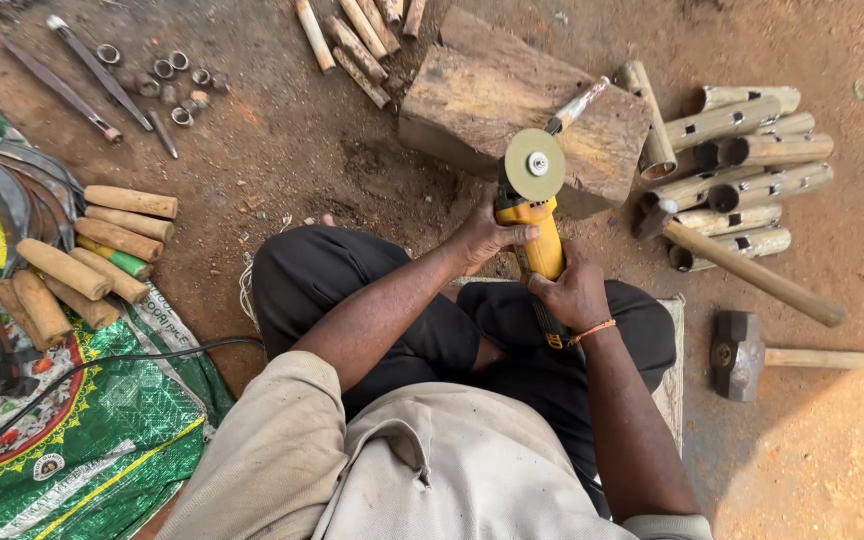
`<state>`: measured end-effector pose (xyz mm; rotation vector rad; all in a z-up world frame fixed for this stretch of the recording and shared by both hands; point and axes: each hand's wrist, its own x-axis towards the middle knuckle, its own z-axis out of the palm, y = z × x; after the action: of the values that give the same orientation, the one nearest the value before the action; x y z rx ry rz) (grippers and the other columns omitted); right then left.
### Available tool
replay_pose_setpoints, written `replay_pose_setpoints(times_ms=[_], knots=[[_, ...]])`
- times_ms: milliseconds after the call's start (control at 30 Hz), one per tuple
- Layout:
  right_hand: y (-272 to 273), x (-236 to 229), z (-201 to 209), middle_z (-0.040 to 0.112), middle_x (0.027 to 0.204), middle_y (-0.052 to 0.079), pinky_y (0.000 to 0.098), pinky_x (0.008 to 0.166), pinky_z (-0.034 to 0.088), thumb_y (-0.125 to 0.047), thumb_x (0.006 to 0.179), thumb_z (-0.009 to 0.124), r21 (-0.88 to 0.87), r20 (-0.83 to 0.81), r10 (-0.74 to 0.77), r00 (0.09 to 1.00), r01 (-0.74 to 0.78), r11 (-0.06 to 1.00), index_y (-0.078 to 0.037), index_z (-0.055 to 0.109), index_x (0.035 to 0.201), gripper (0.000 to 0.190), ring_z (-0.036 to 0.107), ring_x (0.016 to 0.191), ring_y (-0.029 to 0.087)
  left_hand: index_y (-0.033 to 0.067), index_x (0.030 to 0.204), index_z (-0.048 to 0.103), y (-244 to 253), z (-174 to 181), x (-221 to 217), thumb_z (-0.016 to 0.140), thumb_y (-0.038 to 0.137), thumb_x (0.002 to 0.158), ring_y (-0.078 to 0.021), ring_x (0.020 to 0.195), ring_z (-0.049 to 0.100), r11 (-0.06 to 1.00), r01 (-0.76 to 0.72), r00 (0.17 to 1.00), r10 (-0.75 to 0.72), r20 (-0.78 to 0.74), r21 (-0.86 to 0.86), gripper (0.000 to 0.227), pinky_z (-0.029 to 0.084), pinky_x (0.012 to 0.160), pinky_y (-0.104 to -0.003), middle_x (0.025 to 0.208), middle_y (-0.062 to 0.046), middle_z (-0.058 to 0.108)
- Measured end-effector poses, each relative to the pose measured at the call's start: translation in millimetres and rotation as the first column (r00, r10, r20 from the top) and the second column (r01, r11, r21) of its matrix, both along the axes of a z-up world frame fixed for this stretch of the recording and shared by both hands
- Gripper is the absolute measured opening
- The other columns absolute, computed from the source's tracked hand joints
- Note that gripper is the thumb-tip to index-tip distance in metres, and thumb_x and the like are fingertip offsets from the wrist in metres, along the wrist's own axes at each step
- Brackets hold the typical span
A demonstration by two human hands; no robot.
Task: The recorder uses an angle grinder to sharpen the end of a long metal bar held with tongs.
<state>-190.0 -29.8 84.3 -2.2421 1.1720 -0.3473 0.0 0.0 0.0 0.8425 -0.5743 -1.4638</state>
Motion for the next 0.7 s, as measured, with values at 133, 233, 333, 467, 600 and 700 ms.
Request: replay_pose_setpoints(times_ms=[133,233,333,467,600,700], knots=[[1.1,4.1,-2.5,0.072,0.095,0.024,0.0459,0.078,0.057,-0.029,0.072,0.082,0.085,-0.073,-0.061,0.995,0.068,0.994,0.001,0.063,0.12,0.06,0.073,0.089,0.039,0.016,0.144,0.03,-5.8,-6.6,0.6,0.091,0.024,0.075,-0.0258,0.132,0.054,1.0,-0.005,1.0,0.004,-0.019,-0.027,0.092,0.058,0.103,-0.051,0.138,-0.009,0.051],[6.8,-2.5,7.8,0.07,0.108,0.026,0.0463,0.083,0.056,-0.027,0.073,0.087,-0.019,0.009,-0.017,1.0,0.018,1.0,0.002,0.063,0.122,0.062,0.07,0.097,0.041,0.0142,0.148,0.038,-5.2,-5.0,2.0,0.09,0.02,0.078,-0.025,0.131,0.056,0.997,0.056,0.998,-0.059,-0.038,-0.059,0.088,0.058,0.106,-0.048,0.138,-0.009,0.055],[12.6,-37.3,32.4,0.067,0.117,0.027,0.0462,0.087,0.055,-0.032,0.076,0.091,-0.005,0.032,0.0,0.999,0.0,1.0,0.005,0.059,0.128,0.072,0.067,0.106,0.043,0.0081,0.145,0.05,-2.9,-14.7,-4.4,0.09,0.014,0.081,-0.0246,0.13,0.059,0.99,0.127,0.977,-0.134,-0.167,-0.052,0.076,0.056,0.11,-0.045,0.137,-0.009,0.061],[8.7,-142.9,77.6,0.069,0.135,0.018,0.0392,0.1,0.06,-0.029,0.094,0.089,0.002,0.124,-0.09,0.988,0.091,0.996,0.0,0.057,0.146,0.068,0.072,0.122,0.03,0.0136,0.148,0.041,5.7,-10.6,-3.4,0.089,0.01,0.083,-0.0256,0.127,0.066,0.998,0.057,0.994,-0.058,-0.091,-0.018,0.08,0.061,0.11,-0.047,0.135,-0.009,0.061],[15.2,-250.5,124.7,0.066,0.137,0.013,0.0359,0.108,0.061,-0.024,0.1,0.085,0.013,0.3,-0.318,0.899,0.33,0.944,-0.001,0.055,0.143,0.058,0.069,0.124,0.023,0.0236,0.157,0.036,12.1,-27.5,6.9,0.088,0.007,0.091,-0.0264,0.126,0.065,0.997,0.06,0.993,-0.064,-0.099,-0.043,0.086,0.061,0.104,-0.047,0.137,-0.008,0.059],[37.3,-329.9,102.9,0.068,0.138,0.014,0.0368,0.106,0.062,-0.017,0.103,0.084,0.022,0.236,-0.431,0.871,0.439,0.898,0.0,0.058,0.141,0.05,0.071,0.125,0.025,0.0151,0.153,0.039,14.2,-18.0,4.8,0.09,0.005,0.1,-0.0241,0.128,0.061,0.991,0.07,0.984,-0.087,-0.153,-0.11,0.074,0.058,0.115,-0.046,0.138,-0.009,0.057]])
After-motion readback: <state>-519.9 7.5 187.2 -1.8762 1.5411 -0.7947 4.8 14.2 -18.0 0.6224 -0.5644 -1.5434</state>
